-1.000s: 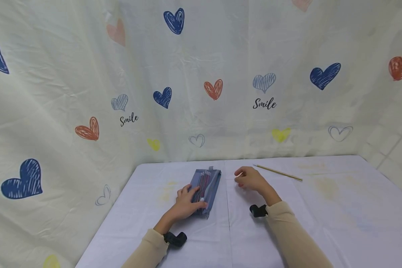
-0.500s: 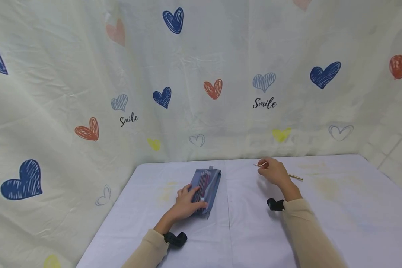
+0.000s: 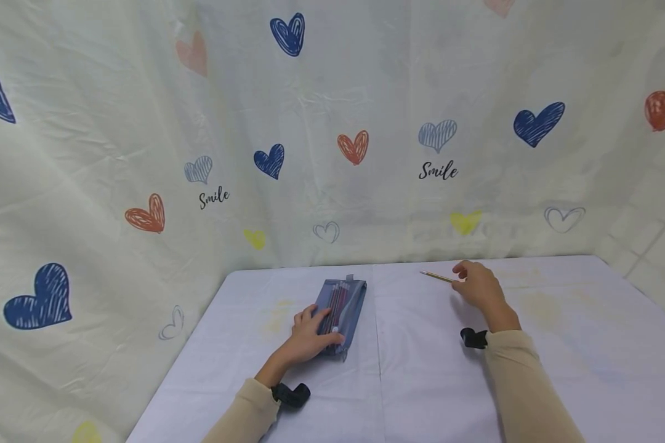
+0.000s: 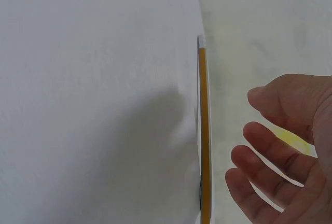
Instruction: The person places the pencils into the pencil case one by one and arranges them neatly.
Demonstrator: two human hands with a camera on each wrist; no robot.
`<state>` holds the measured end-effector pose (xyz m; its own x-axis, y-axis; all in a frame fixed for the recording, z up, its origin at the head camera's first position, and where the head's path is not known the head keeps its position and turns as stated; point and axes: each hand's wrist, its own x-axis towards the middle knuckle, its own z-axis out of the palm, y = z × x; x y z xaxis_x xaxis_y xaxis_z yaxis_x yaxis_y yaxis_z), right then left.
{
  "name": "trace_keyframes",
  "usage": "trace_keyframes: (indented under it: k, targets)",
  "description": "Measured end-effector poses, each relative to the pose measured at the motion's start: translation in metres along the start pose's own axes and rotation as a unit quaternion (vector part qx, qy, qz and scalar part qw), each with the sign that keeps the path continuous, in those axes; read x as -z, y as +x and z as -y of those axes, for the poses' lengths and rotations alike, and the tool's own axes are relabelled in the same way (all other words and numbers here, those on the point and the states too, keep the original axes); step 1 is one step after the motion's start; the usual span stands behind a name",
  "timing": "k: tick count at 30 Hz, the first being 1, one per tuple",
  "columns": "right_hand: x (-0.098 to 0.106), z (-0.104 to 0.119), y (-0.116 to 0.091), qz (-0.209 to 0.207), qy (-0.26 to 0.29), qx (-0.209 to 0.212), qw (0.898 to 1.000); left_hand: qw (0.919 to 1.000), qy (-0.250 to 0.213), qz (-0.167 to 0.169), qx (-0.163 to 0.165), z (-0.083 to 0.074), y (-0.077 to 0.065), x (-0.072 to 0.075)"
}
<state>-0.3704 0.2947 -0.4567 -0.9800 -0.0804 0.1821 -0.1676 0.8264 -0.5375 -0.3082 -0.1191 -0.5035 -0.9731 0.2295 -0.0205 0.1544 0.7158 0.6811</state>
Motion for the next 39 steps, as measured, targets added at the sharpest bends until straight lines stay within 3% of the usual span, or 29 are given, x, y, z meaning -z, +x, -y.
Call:
trace_keyframes:
  k: [12, 19, 33, 39]
  targets:
    - [0.017, -0.025, -0.003, 0.017, -0.008, -0.008, 1.000, 1.0000, -0.003, -0.001, 0.000, -0.001, -0.001, 0.001]
    - [0.018, -0.033, 0.000, 0.048, -0.006, -0.026, 0.999, 1.0000, -0.002, -0.002, 0.000, 0.000, -0.001, 0.001]
    - [0.006, -0.034, 0.005, 0.083, -0.009, -0.036, 0.996, 1.0000, 0.000, -0.003, 0.003, 0.000, -0.001, 0.001]
    - [0.002, -0.030, 0.004, 0.090, -0.023, -0.017, 0.996, 1.0000, -0.003, -0.003, 0.000, -0.001, 0.000, 0.001]
